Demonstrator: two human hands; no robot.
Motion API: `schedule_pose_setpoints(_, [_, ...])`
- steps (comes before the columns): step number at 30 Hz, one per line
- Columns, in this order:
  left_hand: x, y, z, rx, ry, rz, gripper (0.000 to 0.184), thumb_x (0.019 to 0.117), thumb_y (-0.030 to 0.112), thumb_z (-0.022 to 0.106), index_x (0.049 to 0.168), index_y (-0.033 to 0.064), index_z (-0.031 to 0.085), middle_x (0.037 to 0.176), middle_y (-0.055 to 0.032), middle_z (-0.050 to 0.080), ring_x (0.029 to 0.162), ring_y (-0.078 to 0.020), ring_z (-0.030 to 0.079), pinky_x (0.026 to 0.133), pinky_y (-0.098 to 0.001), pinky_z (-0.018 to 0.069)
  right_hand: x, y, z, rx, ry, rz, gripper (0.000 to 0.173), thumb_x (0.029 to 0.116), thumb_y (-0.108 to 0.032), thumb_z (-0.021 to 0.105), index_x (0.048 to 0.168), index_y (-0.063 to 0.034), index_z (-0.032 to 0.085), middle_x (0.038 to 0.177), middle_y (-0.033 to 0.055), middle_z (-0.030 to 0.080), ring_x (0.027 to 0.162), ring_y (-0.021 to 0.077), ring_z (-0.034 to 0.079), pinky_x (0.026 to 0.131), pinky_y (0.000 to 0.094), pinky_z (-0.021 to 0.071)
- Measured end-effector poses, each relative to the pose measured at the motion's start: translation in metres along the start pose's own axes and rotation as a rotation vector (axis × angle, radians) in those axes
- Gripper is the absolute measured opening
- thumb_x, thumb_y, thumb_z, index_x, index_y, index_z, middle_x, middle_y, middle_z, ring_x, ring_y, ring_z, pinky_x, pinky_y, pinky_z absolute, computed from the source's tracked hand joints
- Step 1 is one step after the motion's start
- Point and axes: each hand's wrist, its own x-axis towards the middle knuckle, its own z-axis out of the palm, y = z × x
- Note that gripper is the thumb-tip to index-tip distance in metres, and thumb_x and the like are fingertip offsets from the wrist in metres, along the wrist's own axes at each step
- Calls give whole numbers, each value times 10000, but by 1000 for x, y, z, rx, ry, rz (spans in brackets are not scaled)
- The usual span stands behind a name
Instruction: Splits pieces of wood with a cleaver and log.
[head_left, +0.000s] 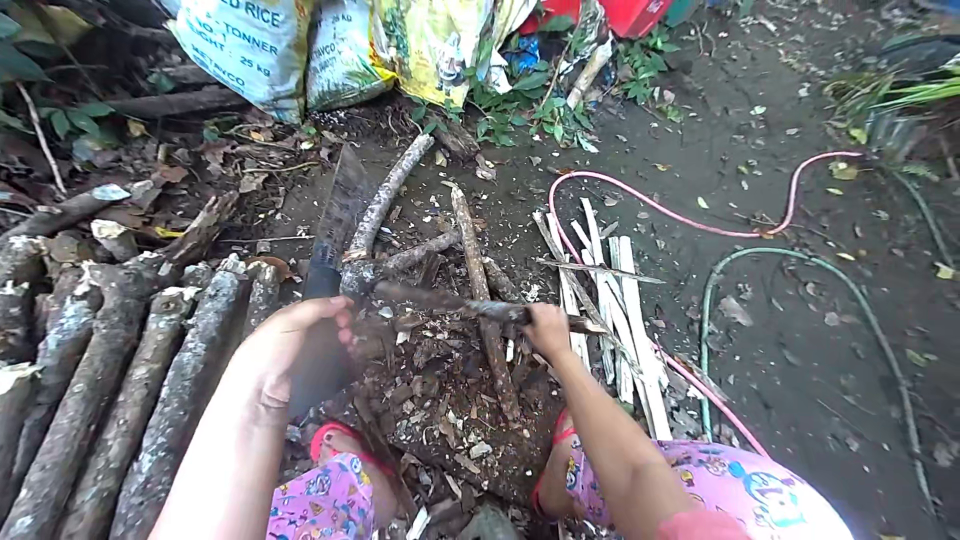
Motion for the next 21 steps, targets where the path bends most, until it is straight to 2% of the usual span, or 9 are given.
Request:
schedule_pose_setpoints(5, [0, -1, 3, 1, -14, -12, 317, 1102, 118, 324, 915, 65, 573, 620, 7, 556, 494, -64, 595, 490, -189, 555, 9, 69, -44, 68, 277, 429, 632, 914, -230, 758, 1454, 16, 538, 1432, 363, 515, 1370, 552, 450, 1147, 702, 285])
schedule_pose_setpoints(7, [2, -4, 7, 29, 3, -21, 261, 1093, 95, 357, 932, 68, 560, 626, 6, 550, 494, -65, 590, 487, -194, 555, 14, 66, -51, 109, 272, 544, 835, 887, -265, 793, 1575, -24, 386, 1570, 369, 345, 1468, 560, 309, 1189, 708, 197])
schedule_pose_setpoints(8, [4, -7, 11, 62, 22, -19, 207, 1083, 72, 386, 954, 71, 548, 627, 7, 549, 492, -68, 586, 484, -198, 552, 15, 55, -51, 167, 248, 546, 834, 903, -286, 782, 1574, -3, 375, 1576, 374, 332, 1464, 563, 316, 1178, 707, 228])
schedule_pose_setpoints(10, [9, -17, 26, 186, 66, -1, 67, 1061, 33, 467, 1034, 68, 517, 648, 9, 551, 502, -69, 583, 493, -205, 550, 18, 15, -40, 385, 164, 465, 601, 994, -273, 675, 1457, 70, 503, 1476, 361, 471, 1375, 502, 471, 1139, 629, 367])
schedule_pose_setpoints(12, [20, -35, 42, 346, 109, 26, 123, 1034, 38, 559, 1144, 23, 504, 707, -3, 558, 536, -78, 594, 534, -221, 561, 15, -44, -20, 753, 18, 368, 419, 1087, -243, 518, 1325, 92, 602, 1324, 285, 626, 1243, 358, 611, 1081, 491, 465])
schedule_pose_setpoints(14, [39, -62, 52, 521, 119, 46, 295, 1036, 159, 626, 1239, -23, 515, 766, -34, 596, 588, -103, 620, 605, -264, 577, -3, -107, -15, 1116, -263, 306, 516, 1148, -290, 285, 1339, 83, 586, 1325, 234, 640, 1222, 290, 619, 1046, 441, 481])
schedule_pose_setpoints(16, [56, -91, 60, 697, 102, 58, 459, 1073, 366, 564, 1289, -38, 543, 861, -95, 645, 691, -169, 663, 711, -359, 593, -25, -149, -20, 1323, -516, 185, 665, 1134, -376, 108, 1409, 54, 534, 1363, 195, 625, 1228, 259, 611, 1020, 447, 486])
schedule_pose_setpoints(18, [65, -116, 66, 866, 54, 67, 576, 1112, 457, 399, 1300, -56, 578, 1022, -210, 686, 905, -305, 702, 876, -505, 564, -42, -167, -24, 1472, -578, 112, 600, 1123, -352, 139, 1377, 47, 508, 1200, 134, 653, 1040, 170, 641, 889, 368, 538])
schedule_pose_setpoints(21, [67, -136, 77, 1149, -85, 27, 649, 1137, 436, 205, 1358, -48, 577, 1251, -290, 650, 1214, -417, 626, 1064, -605, 446, -51, -158, -14, 1668, -523, 343, 346, 1136, -227, 351, 1237, 32, 556, 940, 85, 662, 821, 129, 653, 766, 321, 568])
